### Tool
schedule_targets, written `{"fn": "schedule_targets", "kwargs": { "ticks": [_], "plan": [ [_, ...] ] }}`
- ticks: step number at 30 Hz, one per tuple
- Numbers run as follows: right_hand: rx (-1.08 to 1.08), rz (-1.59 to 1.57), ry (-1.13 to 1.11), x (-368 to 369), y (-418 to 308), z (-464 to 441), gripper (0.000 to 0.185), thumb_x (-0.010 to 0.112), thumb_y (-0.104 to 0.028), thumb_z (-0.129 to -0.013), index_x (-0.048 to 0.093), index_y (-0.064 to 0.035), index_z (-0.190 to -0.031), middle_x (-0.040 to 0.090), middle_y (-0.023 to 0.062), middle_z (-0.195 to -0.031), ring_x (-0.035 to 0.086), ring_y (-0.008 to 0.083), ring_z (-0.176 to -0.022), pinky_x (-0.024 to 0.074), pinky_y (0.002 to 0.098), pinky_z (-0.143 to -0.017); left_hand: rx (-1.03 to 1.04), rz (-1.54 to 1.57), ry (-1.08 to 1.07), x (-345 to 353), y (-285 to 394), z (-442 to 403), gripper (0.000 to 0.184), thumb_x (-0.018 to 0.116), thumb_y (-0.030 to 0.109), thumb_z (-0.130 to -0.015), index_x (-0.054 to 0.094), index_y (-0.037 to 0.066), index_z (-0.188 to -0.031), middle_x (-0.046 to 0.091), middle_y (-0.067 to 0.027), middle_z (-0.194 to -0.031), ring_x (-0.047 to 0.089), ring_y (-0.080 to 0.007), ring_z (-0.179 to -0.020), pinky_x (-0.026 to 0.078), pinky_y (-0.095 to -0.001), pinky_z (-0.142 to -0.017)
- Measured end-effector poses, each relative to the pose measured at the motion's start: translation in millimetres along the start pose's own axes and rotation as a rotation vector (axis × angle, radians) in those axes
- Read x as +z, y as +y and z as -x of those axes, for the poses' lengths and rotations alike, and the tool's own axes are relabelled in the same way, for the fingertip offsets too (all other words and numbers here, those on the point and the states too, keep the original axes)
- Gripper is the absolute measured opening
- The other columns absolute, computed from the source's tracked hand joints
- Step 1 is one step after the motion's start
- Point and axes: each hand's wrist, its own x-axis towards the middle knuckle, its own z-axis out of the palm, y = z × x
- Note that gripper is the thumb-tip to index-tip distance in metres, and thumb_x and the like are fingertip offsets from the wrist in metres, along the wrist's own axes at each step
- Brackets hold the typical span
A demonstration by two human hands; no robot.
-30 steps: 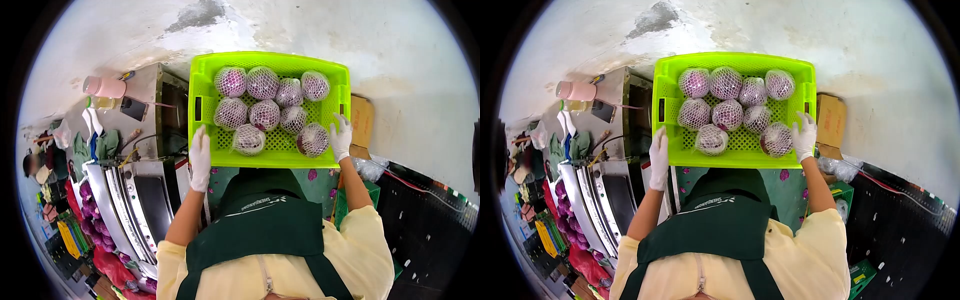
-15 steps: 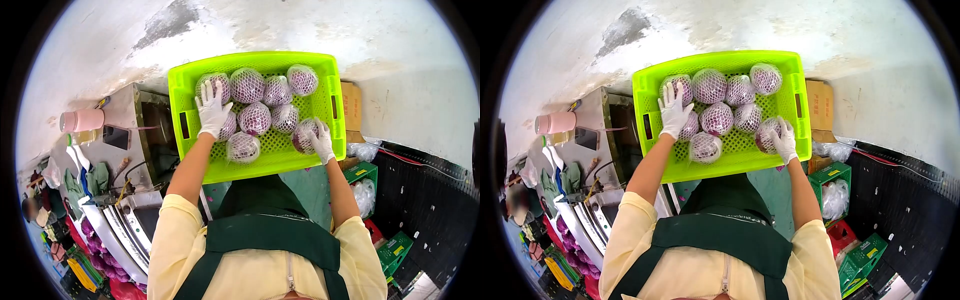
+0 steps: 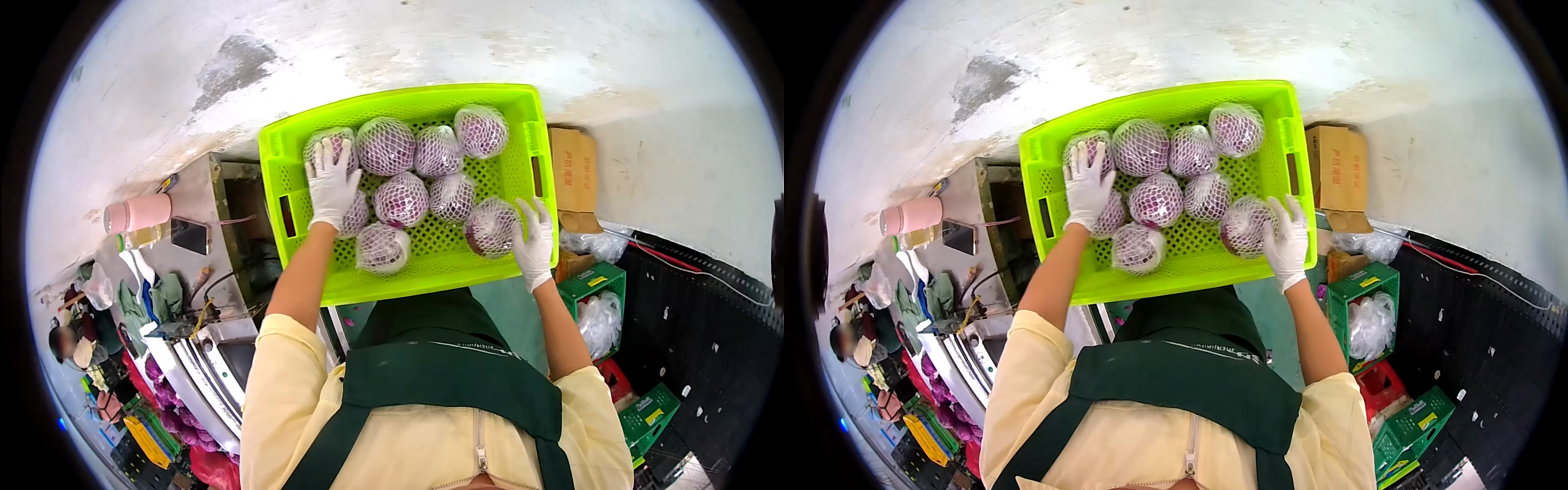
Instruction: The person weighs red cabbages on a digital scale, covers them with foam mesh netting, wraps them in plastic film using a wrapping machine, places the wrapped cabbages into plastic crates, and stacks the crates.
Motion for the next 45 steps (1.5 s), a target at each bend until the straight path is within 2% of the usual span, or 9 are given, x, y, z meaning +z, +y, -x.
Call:
{"fn": "schedule_targets", "kwargs": {
  "ticks": [7, 10, 14, 19, 21, 30, 36, 39, 45],
  "plan": [
    [0.190, 0.022, 0.153, -20, 55, 5, 0.063, 0.063, -0.007, -0.081, 0.041, -0.0105, -0.140, 0.047, 0.0188, -0.130, 0.046, 0.0367, -0.119, 0.0357, 0.0418, -0.103, -0.040, 0.103, 0.091, -4, 49, 1, 0.077, 0.052, 0.054, -0.089, 0.024, 0.018, -0.150, 0.016, -0.0225, -0.154, 0.014, -0.0389, -0.143, 0.013, -0.0585, -0.111],
    [0.344, -0.041, 0.068, 1, 72, 14, 0.057, 0.060, -0.026, -0.088, 0.040, -0.0082, -0.138, 0.057, 0.0202, -0.123, 0.058, 0.0358, -0.108, 0.0471, 0.0418, -0.087, 0.095, 0.409, 0.022, 4, 82, 2, 0.086, 0.057, 0.058, -0.083, 0.023, 0.016, -0.150, 0.013, -0.0273, -0.153, 0.010, -0.0419, -0.143, 0.012, -0.0583, -0.112],
    [0.526, -0.038, -0.012, -3, 69, 11, 0.053, 0.057, -0.036, -0.090, 0.043, -0.0101, -0.135, 0.064, 0.0186, -0.112, 0.064, 0.0367, -0.095, 0.0508, 0.0431, -0.079, -0.036, 0.190, -0.050, 1, 98, 0, 0.086, 0.060, 0.052, -0.082, 0.022, 0.016, -0.151, 0.011, -0.0266, -0.154, 0.008, -0.0407, -0.144, 0.009, -0.0578, -0.112],
    [0.524, -0.004, 0.016, 1, 72, 12, 0.054, 0.056, -0.039, -0.090, 0.043, -0.0117, -0.135, 0.066, 0.0187, -0.107, 0.065, 0.0384, -0.090, 0.0513, 0.0447, -0.076, 0.205, 0.177, -0.037, 1, 144, -7, 0.090, 0.050, 0.070, -0.080, 0.023, 0.021, -0.151, 0.012, -0.0190, -0.156, 0.007, -0.0337, -0.146, 0.003, -0.0578, -0.113],
    [0.522, 0.010, 0.011, 1, 72, 13, 0.054, 0.056, -0.039, -0.090, 0.043, -0.0119, -0.135, 0.066, 0.0188, -0.107, 0.064, 0.0385, -0.090, 0.0512, 0.0447, -0.076, 0.293, 0.059, -0.255, 0, 153, -9, 0.092, 0.054, 0.070, -0.076, 0.024, 0.024, -0.150, 0.016, -0.0162, -0.156, 0.014, -0.0336, -0.144, 0.006, -0.0587, -0.112],
    [0.579, 0.028, -0.050, -1, 70, 11, 0.055, 0.053, -0.042, -0.090, 0.043, -0.0126, -0.135, 0.066, 0.0180, -0.109, 0.065, 0.0379, -0.090, 0.0514, 0.0446, -0.075, 0.286, 0.104, -0.235, 7, 151, -8, 0.091, 0.057, 0.068, -0.075, 0.025, 0.027, -0.150, 0.019, -0.0144, -0.156, 0.021, -0.0337, -0.142, 0.008, -0.0583, -0.113],
    [0.518, 0.020, 0.025, 2, 70, 13, 0.051, 0.053, -0.040, -0.091, 0.045, -0.0118, -0.133, 0.066, 0.0185, -0.105, 0.065, 0.0385, -0.088, 0.0508, 0.0455, -0.073, 0.329, 0.251, -0.151, -18, 192, -4, 0.104, 0.059, 0.072, -0.071, 0.020, 0.019, -0.151, 0.011, -0.0188, -0.156, 0.008, -0.0314, -0.146, -0.002, -0.0573, -0.113],
    [0.515, -0.005, -0.012, -4, 65, 9, 0.048, 0.052, -0.036, -0.092, 0.045, -0.0102, -0.132, 0.065, 0.0195, -0.107, 0.064, 0.0389, -0.090, 0.0504, 0.0453, -0.074, 0.377, 0.388, -0.195, -21, 241, 4, 0.108, 0.061, 0.071, -0.071, 0.016, 0.016, -0.152, 0.004, -0.0201, -0.157, 0.003, -0.0322, -0.146, 0.001, -0.0556, -0.114],
    [0.511, -0.006, -0.051, -9, 59, 8, 0.050, 0.051, -0.039, -0.093, 0.043, -0.0098, -0.133, 0.061, 0.0218, -0.115, 0.061, 0.0407, -0.099, 0.0489, 0.0451, -0.082, 0.227, 0.512, -0.248, 13, 260, 13, 0.100, 0.064, 0.062, -0.073, 0.023, 0.014, -0.150, 0.015, -0.0247, -0.154, 0.012, -0.0384, -0.143, 0.009, -0.0557, -0.114]
  ]
}}
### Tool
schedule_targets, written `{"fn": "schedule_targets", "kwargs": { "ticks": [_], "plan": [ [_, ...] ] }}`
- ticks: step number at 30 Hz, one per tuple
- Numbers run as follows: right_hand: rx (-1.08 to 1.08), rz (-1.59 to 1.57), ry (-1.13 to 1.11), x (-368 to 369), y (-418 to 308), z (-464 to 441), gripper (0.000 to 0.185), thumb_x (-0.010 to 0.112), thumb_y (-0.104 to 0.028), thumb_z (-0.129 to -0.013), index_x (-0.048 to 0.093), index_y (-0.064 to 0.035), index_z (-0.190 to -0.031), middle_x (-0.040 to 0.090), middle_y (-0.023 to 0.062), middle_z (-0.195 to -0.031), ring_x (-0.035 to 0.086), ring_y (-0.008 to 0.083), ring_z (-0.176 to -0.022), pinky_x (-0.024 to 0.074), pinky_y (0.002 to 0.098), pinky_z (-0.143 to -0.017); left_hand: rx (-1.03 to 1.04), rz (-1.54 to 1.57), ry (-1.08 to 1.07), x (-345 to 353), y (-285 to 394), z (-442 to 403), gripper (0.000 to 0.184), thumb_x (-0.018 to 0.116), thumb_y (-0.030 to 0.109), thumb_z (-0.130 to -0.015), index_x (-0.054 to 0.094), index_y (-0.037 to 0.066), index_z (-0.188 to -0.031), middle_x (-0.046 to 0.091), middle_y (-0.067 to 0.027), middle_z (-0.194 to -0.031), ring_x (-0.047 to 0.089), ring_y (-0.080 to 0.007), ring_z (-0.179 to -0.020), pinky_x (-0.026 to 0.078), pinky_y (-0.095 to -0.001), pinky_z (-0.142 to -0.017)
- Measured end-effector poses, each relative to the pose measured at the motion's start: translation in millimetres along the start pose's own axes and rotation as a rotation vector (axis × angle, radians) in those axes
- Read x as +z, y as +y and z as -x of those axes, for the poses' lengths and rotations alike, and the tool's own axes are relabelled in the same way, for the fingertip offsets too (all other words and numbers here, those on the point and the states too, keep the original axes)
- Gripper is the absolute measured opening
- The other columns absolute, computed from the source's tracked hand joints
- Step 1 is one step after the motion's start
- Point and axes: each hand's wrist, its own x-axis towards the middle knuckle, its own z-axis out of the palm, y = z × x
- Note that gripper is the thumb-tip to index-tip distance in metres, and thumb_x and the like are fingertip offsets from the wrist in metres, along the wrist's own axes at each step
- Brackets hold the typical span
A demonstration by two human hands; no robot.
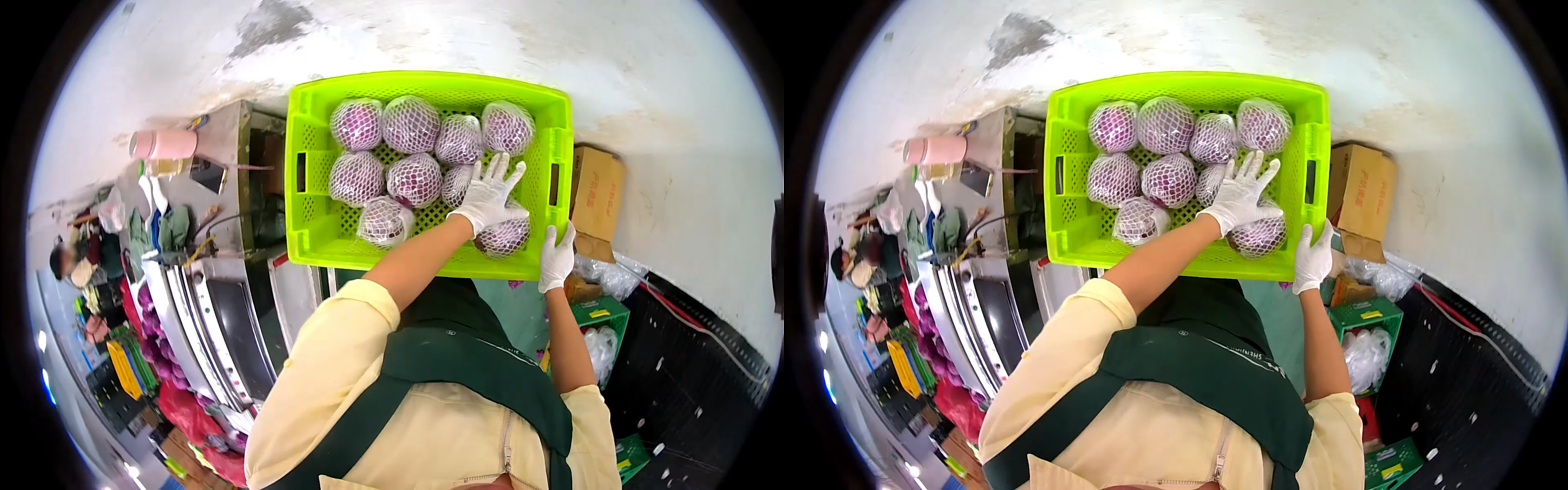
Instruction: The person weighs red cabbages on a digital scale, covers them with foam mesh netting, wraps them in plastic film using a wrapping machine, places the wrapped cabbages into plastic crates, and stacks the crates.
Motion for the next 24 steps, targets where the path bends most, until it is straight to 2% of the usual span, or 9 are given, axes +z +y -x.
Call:
{"fn": "schedule_targets", "kwargs": {
  "ticks": [4, 6, 8, 9, 12, 14, 17, 20, 24],
  "plan": [
    [0.062, -0.088, -0.044, -1, -3, 0, 0.056, 0.050, -0.038, -0.094, 0.039, -0.0064, -0.139, 0.056, 0.0201, -0.128, 0.056, 0.0347, -0.115, 0.0431, 0.0378, -0.095, -0.013, 0.003, 0.106, -45, 6, 38, 0.086, 0.059, 0.056, -0.081, 0.026, 0.015, -0.149, 0.019, -0.0252, -0.152, 0.016, -0.0383, -0.143, 0.011, -0.0565, -0.113],
    [0.007, -0.103, -0.037, 2, 7, -2, 0.054, 0.052, -0.035, -0.094, 0.041, -0.0045, -0.137, 0.055, 0.0194, -0.130, 0.056, 0.0344, -0.114, 0.0430, 0.0378, -0.095, -0.060, 0.054, 0.184, -57, -1, 79, 0.081, 0.062, 0.048, -0.081, 0.029, 0.015, -0.148, 0.026, -0.0238, -0.150, 0.019, -0.0399, -0.141, 0.016, -0.0584, -0.111],
    [-0.111, -0.243, -0.058, 6, 22, -7, 0.052, 0.052, -0.033, -0.095, 0.041, -0.0039, -0.137, 0.055, 0.0191, -0.130, 0.056, 0.0334, -0.113, 0.0427, 0.0385, -0.096, -0.143, 0.062, 0.240, -70, -7, 125, 0.079, 0.065, 0.041, -0.081, 0.030, 0.015, -0.147, 0.030, -0.0238, -0.147, 0.024, -0.0409, -0.139, 0.021, -0.0562, -0.111],
    [-0.032, -0.226, -0.090, 3, 17, -5, 0.053, 0.050, -0.033, -0.096, 0.039, -0.0032, -0.137, 0.055, 0.0192, -0.128, 0.056, 0.0336, -0.114, 0.0427, 0.0390, -0.096, -0.193, 0.058, 0.261, -78, -6, 147, 0.078, 0.066, 0.039, -0.081, 0.031, 0.013, -0.146, 0.033, -0.0234, -0.145, 0.027, -0.0412, -0.138, 0.022, -0.0546, -0.111],
    [-0.125, -0.283, -0.116, 0, 18, -6, 0.056, 0.047, -0.036, -0.096, 0.035, -0.0023, -0.140, 0.049, 0.0216, -0.135, 0.052, 0.0356, -0.118, 0.0414, 0.0401, -0.097, -0.242, 0.133, 0.379, -110, -3, 207, 0.073, 0.068, 0.035, -0.081, 0.037, 0.010, -0.142, 0.041, -0.0224, -0.139, 0.035, -0.0389, -0.132, 0.029, -0.0475, -0.110],
    [-0.134, -0.119, -0.104, 5, 29, -16, 0.057, 0.047, -0.035, -0.097, 0.034, 0.0000, -0.140, 0.046, 0.0233, -0.137, 0.050, 0.0375, -0.119, 0.0410, 0.0405, -0.098, -0.287, 0.185, 0.489, -123, 0, 241, 0.071, 0.068, 0.033, -0.081, 0.039, 0.009, -0.141, 0.044, -0.0221, -0.136, 0.040, -0.0387, -0.128, 0.031, -0.0440, -0.108],
    [-0.143, -0.135, -0.110, 8, 35, -22, 0.056, 0.048, -0.033, -0.096, 0.036, 0.0030, -0.138, 0.046, 0.0257, -0.135, 0.050, 0.0389, -0.117, 0.0407, 0.0416, -0.098, -0.383, 0.248, 0.628, -144, 2, 288, 0.070, 0.068, 0.031, -0.081, 0.040, 0.007, -0.140, 0.046, -0.0225, -0.134, 0.044, -0.0378, -0.125, 0.034, -0.0428, -0.106],
    [-0.335, -0.119, -0.044, 4, 31, -31, 0.048, 0.054, -0.024, -0.092, 0.047, 0.0021, -0.131, 0.052, 0.0258, -0.128, 0.050, 0.0383, -0.117, 0.0411, 0.0432, -0.098, -0.365, 0.321, 0.748, -173, 2, 336, 0.067, 0.066, 0.029, -0.084, 0.039, 0.006, -0.140, 0.045, -0.0177, -0.139, 0.042, -0.0335, -0.128, 0.032, -0.0400, -0.108],
    [-0.626, -0.086, 0.088, 38, -43, -64, 0.045, 0.055, -0.020, -0.090, 0.050, 0.0029, -0.128, 0.053, 0.0259, -0.126, 0.051, 0.0389, -0.116, 0.0401, 0.0430, -0.099, -0.364, 0.330, 0.854, -208, -5, 407, 0.065, 0.065, 0.026, -0.085, 0.038, 0.005, -0.141, 0.044, -0.0157, -0.141, 0.041, -0.0317, -0.130, 0.031, -0.0385, -0.109]
  ]
}}
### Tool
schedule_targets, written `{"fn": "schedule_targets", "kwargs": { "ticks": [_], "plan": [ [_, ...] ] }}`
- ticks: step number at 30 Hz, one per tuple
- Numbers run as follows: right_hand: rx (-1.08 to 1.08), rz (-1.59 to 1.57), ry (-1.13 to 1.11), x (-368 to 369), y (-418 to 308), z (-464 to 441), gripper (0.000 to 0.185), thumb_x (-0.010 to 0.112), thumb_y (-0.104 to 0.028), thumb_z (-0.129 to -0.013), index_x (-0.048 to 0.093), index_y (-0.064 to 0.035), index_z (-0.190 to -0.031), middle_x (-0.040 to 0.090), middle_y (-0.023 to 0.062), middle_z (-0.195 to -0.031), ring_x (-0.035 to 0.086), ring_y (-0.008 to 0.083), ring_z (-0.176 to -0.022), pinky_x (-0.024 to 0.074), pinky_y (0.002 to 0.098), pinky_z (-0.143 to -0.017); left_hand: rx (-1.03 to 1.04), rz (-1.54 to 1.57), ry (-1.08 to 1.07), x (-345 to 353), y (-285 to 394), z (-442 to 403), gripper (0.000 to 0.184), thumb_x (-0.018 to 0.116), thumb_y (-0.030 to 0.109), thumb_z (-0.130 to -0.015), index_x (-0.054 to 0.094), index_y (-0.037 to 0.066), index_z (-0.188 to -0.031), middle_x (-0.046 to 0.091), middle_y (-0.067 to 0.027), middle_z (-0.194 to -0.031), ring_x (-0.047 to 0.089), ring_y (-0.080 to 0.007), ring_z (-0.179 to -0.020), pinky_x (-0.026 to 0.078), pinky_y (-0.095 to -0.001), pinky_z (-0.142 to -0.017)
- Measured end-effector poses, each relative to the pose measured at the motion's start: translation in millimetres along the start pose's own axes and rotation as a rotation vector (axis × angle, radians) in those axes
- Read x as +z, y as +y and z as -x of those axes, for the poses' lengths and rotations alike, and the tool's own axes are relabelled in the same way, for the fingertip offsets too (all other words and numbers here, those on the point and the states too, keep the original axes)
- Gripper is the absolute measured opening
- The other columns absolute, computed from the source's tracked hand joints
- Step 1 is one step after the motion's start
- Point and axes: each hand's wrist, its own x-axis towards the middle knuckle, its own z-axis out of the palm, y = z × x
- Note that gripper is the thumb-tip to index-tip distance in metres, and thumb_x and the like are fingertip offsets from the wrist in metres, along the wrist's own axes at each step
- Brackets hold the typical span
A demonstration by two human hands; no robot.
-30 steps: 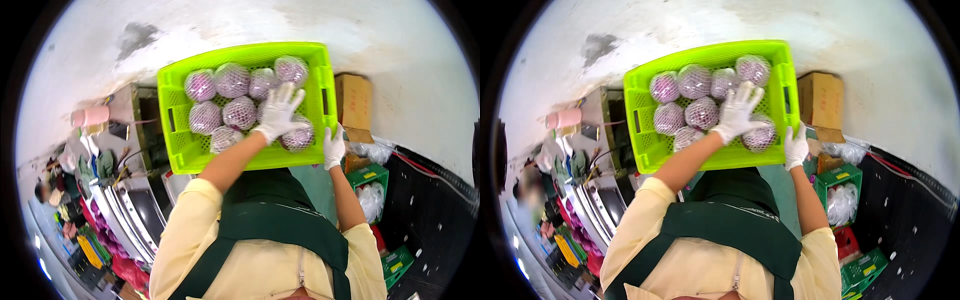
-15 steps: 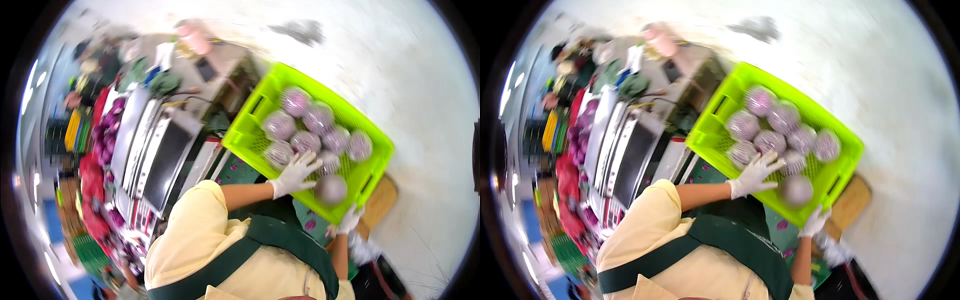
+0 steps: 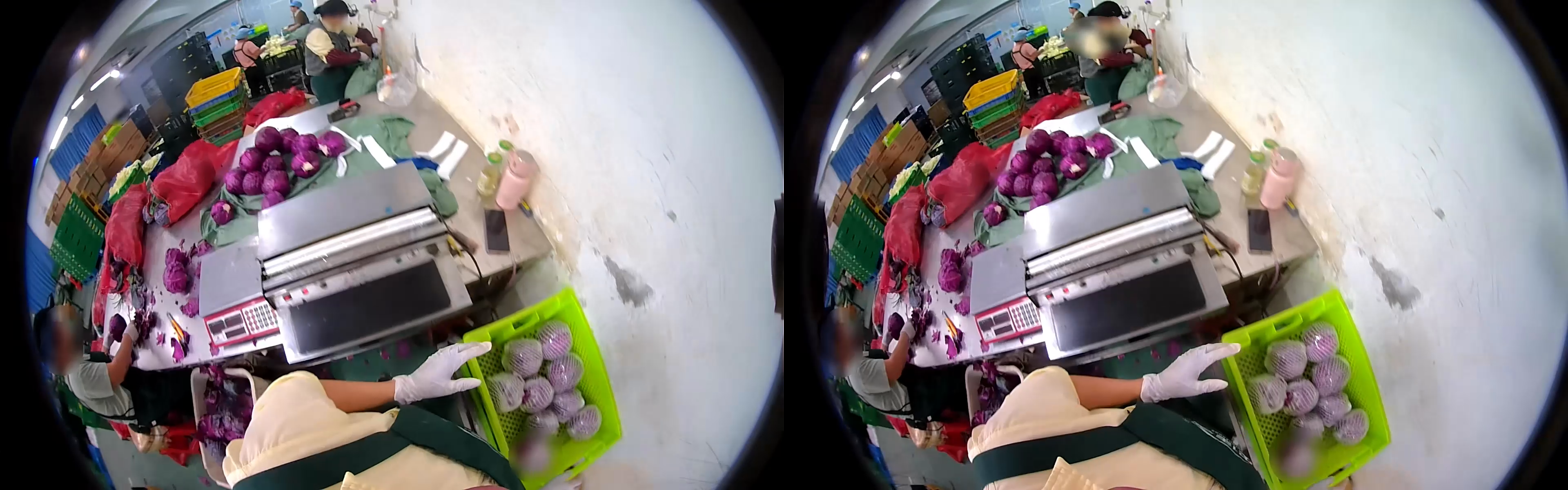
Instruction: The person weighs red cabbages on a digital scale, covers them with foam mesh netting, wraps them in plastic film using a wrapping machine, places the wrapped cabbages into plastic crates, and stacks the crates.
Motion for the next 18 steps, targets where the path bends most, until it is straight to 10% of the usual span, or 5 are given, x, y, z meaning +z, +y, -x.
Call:
{"fn": "schedule_targets", "kwargs": {
  "ticks": [3, 5, 18],
  "plan": [
    [-0.216, 0.136, 0.096, 8, -24, -16, 0.042, 0.056, -0.015, -0.087, 0.053, 0.0037, -0.125, 0.054, 0.0261, -0.124, 0.051, 0.0395, -0.115, 0.0390, 0.0429, -0.101, 0.024, 0.017, 0.071, -62, -5, 10, 0.066, 0.067, 0.026, -0.083, 0.040, 0.004, -0.139, 0.046, -0.0153, -0.139, 0.045, -0.0319, -0.127, 0.034, -0.0383, -0.107],
    [-0.336, -0.085, -0.012, -4, -202, 13, 0.037, 0.055, -0.012, -0.086, 0.056, 0.0033, -0.119, 0.056, 0.0256, -0.118, 0.051, 0.0402, -0.111, 0.0380, 0.0429, -0.100, 0.047, -0.011, 0.154, -103, -7, 18, 0.064, 0.069, 0.024, -0.081, 0.044, 0.003, -0.136, 0.049, -0.0148, -0.137, 0.047, -0.0315, -0.125, 0.036, -0.0383, -0.105],
    [-1.331, -0.398, -0.491, 225, -667, -13, 0.011, 0.058, -0.012, -0.084, 0.063, -0.0101, -0.094, 0.058, 0.0121, -0.096, 0.058, 0.0313, -0.094, 0.0475, 0.0397, -0.083, -0.224, -0.029, 0.790, -214, -31, 76, 0.060, 0.072, 0.030, -0.078, 0.053, -0.002, -0.125, 0.063, -0.0170, -0.117, 0.057, -0.0317, -0.115, 0.041, -0.0394, -0.101]
  ]
}}
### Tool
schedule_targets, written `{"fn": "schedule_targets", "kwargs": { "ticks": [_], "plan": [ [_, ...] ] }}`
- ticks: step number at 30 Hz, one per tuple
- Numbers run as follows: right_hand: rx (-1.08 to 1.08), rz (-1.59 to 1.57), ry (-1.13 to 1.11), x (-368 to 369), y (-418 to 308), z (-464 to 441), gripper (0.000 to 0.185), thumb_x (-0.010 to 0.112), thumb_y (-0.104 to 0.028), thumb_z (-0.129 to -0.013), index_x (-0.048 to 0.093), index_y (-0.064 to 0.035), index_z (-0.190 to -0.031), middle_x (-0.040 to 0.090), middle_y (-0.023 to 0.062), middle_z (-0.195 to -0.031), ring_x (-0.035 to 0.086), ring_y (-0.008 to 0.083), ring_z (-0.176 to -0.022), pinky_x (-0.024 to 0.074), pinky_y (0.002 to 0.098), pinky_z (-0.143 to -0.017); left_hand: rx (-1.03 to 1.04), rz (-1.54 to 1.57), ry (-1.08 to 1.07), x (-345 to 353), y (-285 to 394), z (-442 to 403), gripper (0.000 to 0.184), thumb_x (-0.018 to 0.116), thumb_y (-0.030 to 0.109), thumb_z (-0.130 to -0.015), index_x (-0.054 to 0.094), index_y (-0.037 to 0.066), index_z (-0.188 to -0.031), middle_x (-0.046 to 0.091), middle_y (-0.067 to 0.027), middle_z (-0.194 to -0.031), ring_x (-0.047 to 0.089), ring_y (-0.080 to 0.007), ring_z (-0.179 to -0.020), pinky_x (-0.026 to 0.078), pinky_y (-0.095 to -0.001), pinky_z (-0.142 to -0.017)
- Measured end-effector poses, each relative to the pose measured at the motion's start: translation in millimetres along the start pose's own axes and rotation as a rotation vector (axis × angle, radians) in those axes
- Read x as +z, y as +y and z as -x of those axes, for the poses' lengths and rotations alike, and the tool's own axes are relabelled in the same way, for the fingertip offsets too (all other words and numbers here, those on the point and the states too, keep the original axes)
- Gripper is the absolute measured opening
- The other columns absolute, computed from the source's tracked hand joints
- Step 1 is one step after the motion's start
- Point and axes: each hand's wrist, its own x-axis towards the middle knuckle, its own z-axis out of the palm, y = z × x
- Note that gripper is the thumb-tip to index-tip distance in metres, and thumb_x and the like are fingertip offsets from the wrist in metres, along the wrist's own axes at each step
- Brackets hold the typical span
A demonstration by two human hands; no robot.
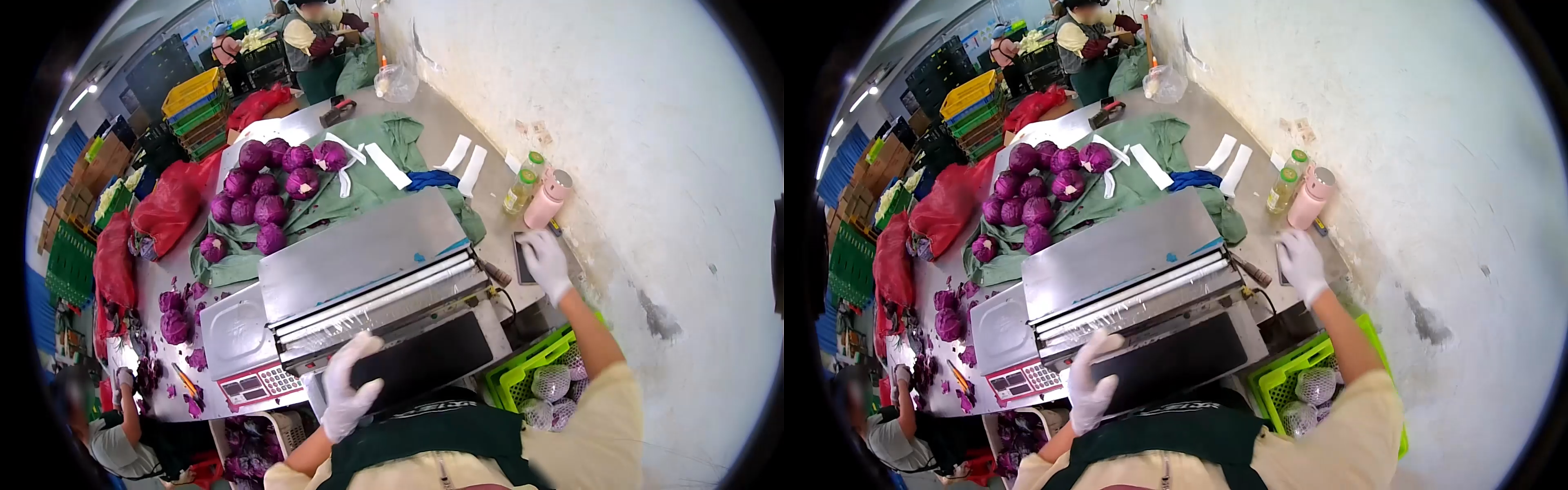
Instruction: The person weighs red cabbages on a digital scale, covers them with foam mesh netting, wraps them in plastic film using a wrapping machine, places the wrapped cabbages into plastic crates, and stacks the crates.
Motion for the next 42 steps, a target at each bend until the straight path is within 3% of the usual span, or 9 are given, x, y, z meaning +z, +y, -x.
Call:
{"fn": "schedule_targets", "kwargs": {
  "ticks": [12, 18, 22, 24, 28, 30, 32, 36, 42],
  "plan": [
    [-0.101, 0.704, -0.647, 207, 89, -229, 0.039, 0.063, -0.014, -0.075, 0.061, -0.0233, -0.113, 0.056, 0.0111, -0.114, 0.058, 0.0282, -0.108, 0.0520, 0.0423, -0.078, -0.272, -0.137, 0.497, -15, 13, -13, 0.065, 0.067, 0.036, -0.086, 0.044, 0.000, -0.135, 0.064, -0.0175, -0.107, 0.060, -0.0249, -0.100, 0.041, -0.0385, -0.097],
    [-0.105, 0.777, -0.724, 277, 135, -239, 0.019, 0.059, -0.017, -0.082, 0.066, -0.0200, -0.100, 0.061, 0.0084, -0.103, 0.061, 0.0260, -0.101, 0.0530, 0.0389, -0.075, -0.315, -0.288, 0.561, -16, 9, -20, 0.059, 0.066, 0.036, -0.086, 0.050, -0.001, -0.130, 0.068, -0.0146, -0.095, 0.064, -0.0227, -0.091, 0.046, -0.0348, -0.088],
    [-0.274, 0.659, -0.317, 235, 101, -248, 0.013, 0.059, -0.021, -0.080, 0.067, -0.0152, -0.088, 0.063, 0.0041, -0.087, 0.063, 0.0247, -0.088, 0.0507, 0.0378, -0.075, -0.282, -0.321, 0.515, -18, 6, -22, 0.053, 0.064, 0.034, -0.088, 0.053, -0.002, -0.126, 0.068, -0.0136, -0.093, 0.065, -0.0233, -0.086, 0.048, -0.0350, -0.084],
    [-0.630, 0.498, 0.145, 202, 70, -265, 0.021, 0.063, -0.023, -0.075, 0.063, -0.0149, -0.094, 0.063, 0.0057, -0.086, 0.062, 0.0268, -0.084, 0.0493, 0.0390, -0.073, -0.253, -0.317, 0.512, -21, 4, -21, 0.052, 0.064, 0.033, -0.088, 0.053, -0.002, -0.125, 0.068, -0.0138, -0.092, 0.065, -0.0237, -0.084, 0.049, -0.0348, -0.082],
    [-0.481, 0.310, -0.098, 145, -2, -275, 0.028, 0.066, -0.028, -0.076, 0.057, -0.0135, -0.098, 0.063, 0.0109, -0.085, 0.062, 0.0297, -0.082, 0.0480, 0.0406, -0.072, -0.149, -0.265, 0.480, -30, 2, -15, 0.050, 0.064, 0.031, -0.088, 0.054, -0.002, -0.124, 0.067, -0.0149, -0.094, 0.065, -0.0237, -0.085, 0.050, -0.0334, -0.081],
    [-0.101, -0.090, -0.232, 116, -64, -265, 0.029, 0.061, -0.034, -0.083, 0.053, -0.0104, -0.097, 0.062, 0.0154, -0.083, 0.061, 0.0333, -0.082, 0.0466, 0.0433, -0.073, -0.161, -0.209, 0.468, -37, -5, -10, 0.046, 0.066, 0.025, -0.086, 0.055, -0.003, -0.121, 0.067, -0.0160, -0.098, 0.065, -0.0248, -0.087, 0.050, -0.0335, -0.081],
    [-0.143, -0.172, -0.228, 105, -97, -248, 0.035, 0.056, -0.041, -0.088, 0.052, -0.0073, -0.096, 0.061, 0.0177, -0.081, 0.060, 0.0368, -0.082, 0.0459, 0.0431, -0.073, -0.172, -0.235, 0.430, -48, -12, -5, 0.043, 0.064, 0.010, -0.078, 0.058, -0.003, -0.119, 0.066, -0.0172, -0.106, 0.065, -0.0273, -0.093, 0.049, -0.0345, -0.083],
    [-0.262, -0.561, -0.308, 131, -156, -211, 0.033, 0.054, -0.037, -0.090, 0.052, -0.0046, -0.094, 0.059, 0.0203, -0.082, 0.058, 0.0385, -0.080, 0.0442, 0.0415, -0.071, -0.178, -0.232, 0.281, -82, -7, -8, 0.046, 0.064, 0.006, -0.075, 0.058, 0.001, -0.120, 0.067, -0.0139, -0.103, 0.063, -0.0284, -0.092, 0.048, -0.0359, -0.082],
    [-0.277, -0.341, -0.571, 157, -250, -168, 0.028, 0.062, -0.026, -0.085, 0.050, -0.0023, -0.093, 0.057, 0.0199, -0.079, 0.057, 0.0386, -0.076, 0.0438, 0.0431, -0.069, -0.090, -0.193, 0.316, -177, -50, -3, 0.039, 0.061, 0.004, -0.084, 0.057, 0.001, -0.123, 0.067, -0.0104, -0.107, 0.064, -0.0225, -0.096, 0.049, -0.0334, -0.086]
  ]
}}
